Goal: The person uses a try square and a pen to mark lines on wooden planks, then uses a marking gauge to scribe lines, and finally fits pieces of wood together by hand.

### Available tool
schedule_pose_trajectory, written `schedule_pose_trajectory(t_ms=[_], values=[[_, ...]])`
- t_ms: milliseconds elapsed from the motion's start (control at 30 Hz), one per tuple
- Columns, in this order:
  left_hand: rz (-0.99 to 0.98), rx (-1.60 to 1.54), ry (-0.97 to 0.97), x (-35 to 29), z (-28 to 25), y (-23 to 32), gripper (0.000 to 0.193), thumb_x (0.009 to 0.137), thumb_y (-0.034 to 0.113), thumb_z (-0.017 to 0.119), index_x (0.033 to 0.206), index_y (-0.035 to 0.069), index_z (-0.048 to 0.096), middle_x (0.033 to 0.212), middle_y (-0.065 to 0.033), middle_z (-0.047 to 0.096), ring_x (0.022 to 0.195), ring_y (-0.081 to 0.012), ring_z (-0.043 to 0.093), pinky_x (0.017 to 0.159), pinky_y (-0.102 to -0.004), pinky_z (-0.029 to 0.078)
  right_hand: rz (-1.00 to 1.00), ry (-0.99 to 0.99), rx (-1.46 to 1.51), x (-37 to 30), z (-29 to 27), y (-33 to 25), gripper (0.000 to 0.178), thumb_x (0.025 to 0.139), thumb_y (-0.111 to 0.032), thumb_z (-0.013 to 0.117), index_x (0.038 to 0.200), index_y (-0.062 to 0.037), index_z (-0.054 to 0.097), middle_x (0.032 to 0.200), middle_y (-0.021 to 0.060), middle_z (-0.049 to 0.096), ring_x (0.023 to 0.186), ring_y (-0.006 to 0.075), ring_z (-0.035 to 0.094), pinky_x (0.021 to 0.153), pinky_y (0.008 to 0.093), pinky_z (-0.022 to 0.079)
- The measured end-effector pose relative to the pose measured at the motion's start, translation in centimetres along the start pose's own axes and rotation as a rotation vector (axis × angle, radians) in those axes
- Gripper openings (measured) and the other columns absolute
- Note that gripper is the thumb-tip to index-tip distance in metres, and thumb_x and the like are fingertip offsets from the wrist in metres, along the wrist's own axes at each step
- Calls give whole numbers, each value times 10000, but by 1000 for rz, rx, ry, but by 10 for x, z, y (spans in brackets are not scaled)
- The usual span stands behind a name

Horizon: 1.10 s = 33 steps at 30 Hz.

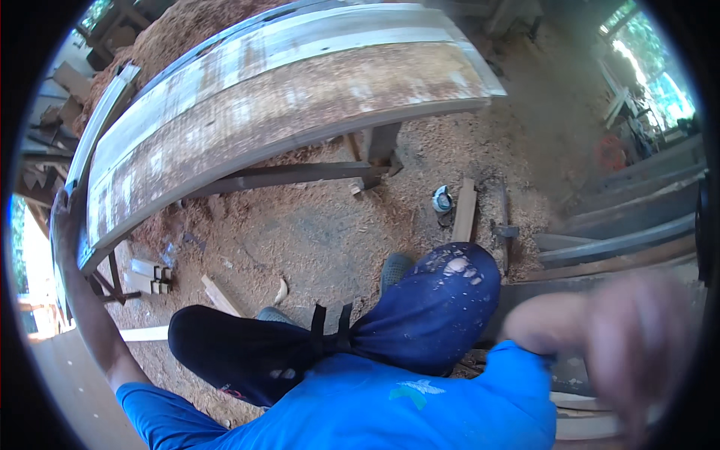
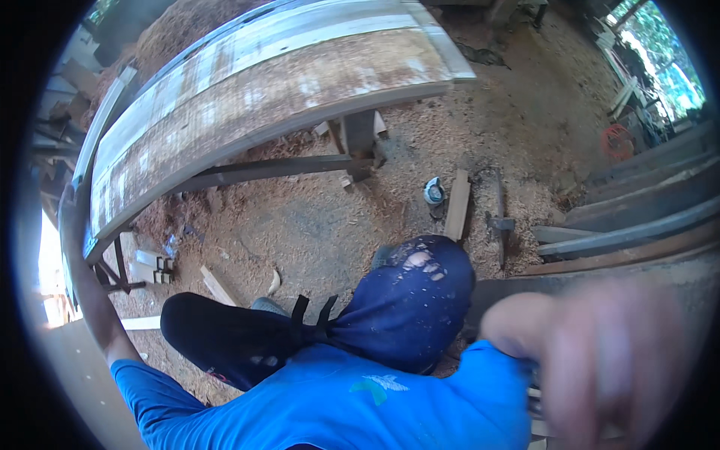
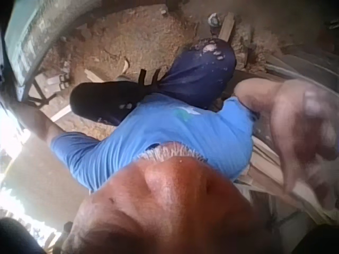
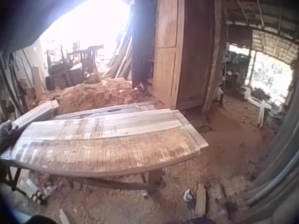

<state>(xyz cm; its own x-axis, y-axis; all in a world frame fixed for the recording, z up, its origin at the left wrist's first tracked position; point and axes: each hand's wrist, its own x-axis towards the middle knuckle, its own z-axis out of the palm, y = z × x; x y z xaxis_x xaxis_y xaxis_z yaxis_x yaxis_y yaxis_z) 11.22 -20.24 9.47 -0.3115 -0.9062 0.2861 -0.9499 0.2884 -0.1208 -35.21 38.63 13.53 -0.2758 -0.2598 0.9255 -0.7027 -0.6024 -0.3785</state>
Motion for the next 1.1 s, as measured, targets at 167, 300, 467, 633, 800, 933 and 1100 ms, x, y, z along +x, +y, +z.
schedule_pose_trajectory(t_ms=[167, 300, 467, 633, 800, 933, 1100], values=[[135, -143, 82, -16, -13, 42, 515, 946, 471, 574, 1238, 47, 591, 1332, -155, 541, 1251, -322, 501, 1057, -393, 375, 1113, 104, -842, -188, -65, 235, 510, 900, -230, 677, 1347, -28, 535, 1099, 138, 674, 953, 269, 664, 906, 356, 498], [753, -47, 52, -54, -49, 172, 444, 921, 363, 646, 1258, 81, 579, 1394, -122, 513, 1321, -275, 464, 1126, -409, 328, 1490, -265, -1599, -309, -126, 280, 678, 871, -278, 670, 1462, -121, 379, 1310, 292, 517, 1247, 426, 495, 1010, 498, 433], [833, -195, -164, -34, -77, 334, 553, 894, 374, 661, 1370, 133, 519, 1470, -105, 463, 1400, -320, 383, 1156, -459, 304, 1629, -391, -1766, -404, -192, 314, 681, 869, -205, 647, 1465, -181, 318, 1425, 342, 356, 1268, 517, 437, 996, 579, 422], [938, -266, -146, 3, -44, 373, 829, 827, 707, 557, 1465, 192, 442, 1545, -147, 359, 1436, -357, 311, 1164, -536, 273, 1818, -357, -1655, -404, -203, 312, 490, 845, -189, 675, 1310, -115, 536, 1265, 275, 545, 1135, 465, 581, 926, 534, 484], [1118, -426, -209, 32, -22, 416, 961, 764, 831, 492, 1475, 189, 417, 1546, -176, 338, 1414, -405, 328, 1162, -612, 219, 1580, -458, -1722, -379, -229, 292, 240, 885, -169, 600, 1075, -46, 678, 1079, 210, 674, 1035, 389, 655, 863, 471, 513], [1339, -372, 63, 15, -57, 464, 846, 750, 627, 703, 1416, 148, 495, 1517, -150, 388, 1400, -357, 370, 1145, -558, 301, 1378, 30, -1371, -247, -178, 260, 281, 899, -189, 635, 1100, 7, 654, 980, 147, 701, 939, 304, 689, 800, 419, 546], [1373, -1078, -869, -36, -105, 515, 586, 958, 448, 572, 1328, -5, 541, 1238, -176, 632, 1185, -291, 588, 1005, -448, 485, 973, 920, -258, -68, -47, 164, 442, 972, -189, 614, 1354, -24, 468, 1238, 105, 600, 1097, 240, 618, 891, 368, 555]])
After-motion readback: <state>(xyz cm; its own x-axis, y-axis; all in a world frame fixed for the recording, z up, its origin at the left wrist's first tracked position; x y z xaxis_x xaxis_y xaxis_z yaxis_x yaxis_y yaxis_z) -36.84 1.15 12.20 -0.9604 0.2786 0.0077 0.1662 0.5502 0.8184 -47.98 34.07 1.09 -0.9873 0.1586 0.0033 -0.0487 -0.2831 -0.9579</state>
